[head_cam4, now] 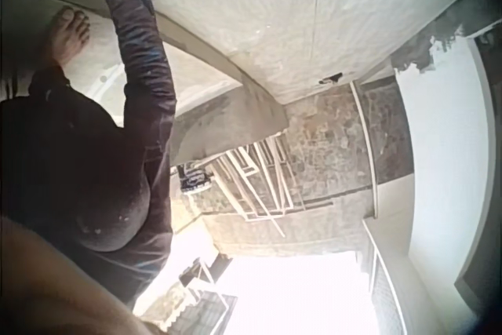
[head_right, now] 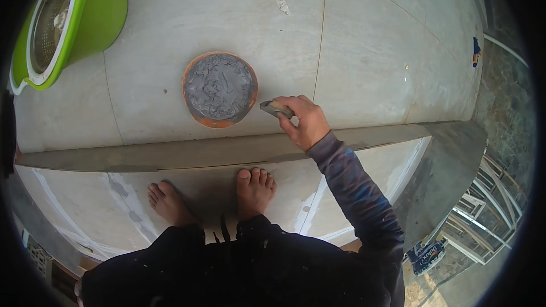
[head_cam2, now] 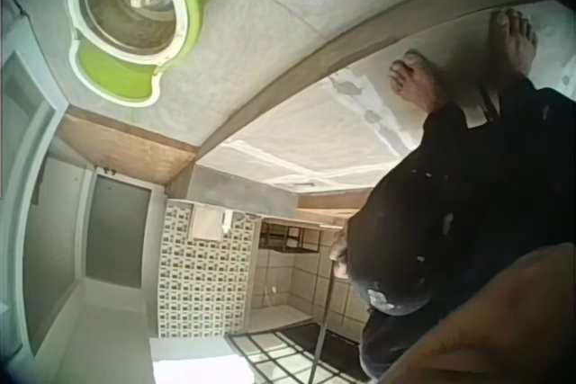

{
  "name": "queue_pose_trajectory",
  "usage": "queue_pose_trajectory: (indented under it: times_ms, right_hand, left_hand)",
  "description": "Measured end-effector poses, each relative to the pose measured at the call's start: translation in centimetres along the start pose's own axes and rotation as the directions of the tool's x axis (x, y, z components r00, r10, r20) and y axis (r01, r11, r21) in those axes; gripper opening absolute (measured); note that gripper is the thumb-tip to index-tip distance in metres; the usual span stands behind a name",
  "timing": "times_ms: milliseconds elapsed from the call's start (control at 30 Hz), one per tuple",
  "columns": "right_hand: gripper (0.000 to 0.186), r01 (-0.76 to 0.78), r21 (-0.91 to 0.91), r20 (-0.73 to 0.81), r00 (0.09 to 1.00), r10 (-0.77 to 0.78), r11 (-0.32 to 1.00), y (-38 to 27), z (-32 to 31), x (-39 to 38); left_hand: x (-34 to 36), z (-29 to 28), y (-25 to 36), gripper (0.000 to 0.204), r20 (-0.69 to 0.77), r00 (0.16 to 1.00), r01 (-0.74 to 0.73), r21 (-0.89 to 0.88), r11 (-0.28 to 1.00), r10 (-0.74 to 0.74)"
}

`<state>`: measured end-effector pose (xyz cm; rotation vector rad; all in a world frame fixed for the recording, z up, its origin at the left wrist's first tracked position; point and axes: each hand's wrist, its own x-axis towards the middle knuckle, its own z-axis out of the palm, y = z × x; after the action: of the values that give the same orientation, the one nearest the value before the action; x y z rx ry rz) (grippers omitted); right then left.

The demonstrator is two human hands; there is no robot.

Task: The person applies mortar along the edges and joints of tiles using a scraper tool, scooping mortar from a container and smoothing it along the seams.

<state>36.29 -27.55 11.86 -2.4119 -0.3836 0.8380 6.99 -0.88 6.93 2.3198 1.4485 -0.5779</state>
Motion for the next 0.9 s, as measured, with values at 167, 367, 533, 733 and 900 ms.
queue_pose_trajectory:
  times_ms: [167, 367, 533, 733, 900]
  right_hand:
    - [0.038, 0.403, -0.239, 0.022, 0.912, -0.410, 0.883, -1.1, 8.5, 6.1]
    - [0.027, 0.495, -0.324, 0.141, 0.868, -0.476, 0.806, 0.1, 11.6, 6.3]
    - [0.031, 0.439, -0.192, 0.312, 0.875, -0.369, 0.878, 0.2, 10.2, 6.4]
    - [0.030, 0.100, 0.256, 0.208, 0.966, -0.156, 0.961, -0.9, 6.3, 4.7]
    - [0.036, -0.187, 0.505, 0.092, 0.982, 0.163, 0.842, 4.2, -4.0, -3.3]
  left_hand:
    - [0.1, 1.6, -2.4, 0.045, -0.185, 0.968, -0.162, 0.051, 0.985, 0.169]
    - [0.5, 2.0, -4.5, 0.031, -0.098, 0.927, -0.322, 0.288, 0.902, 0.363]
    - [0.4, 1.7, -5.3, 0.043, 0.032, 0.942, -0.330, 0.262, 0.907, 0.334]
    - [0.6, 2.3, -4.5, 0.015, -0.130, 0.893, -0.392, 0.250, 0.886, 0.431]
    - [1.3, 2.6, -4.4, 0.028, -0.024, 0.944, -0.324, 0.117, 0.939, 0.329]
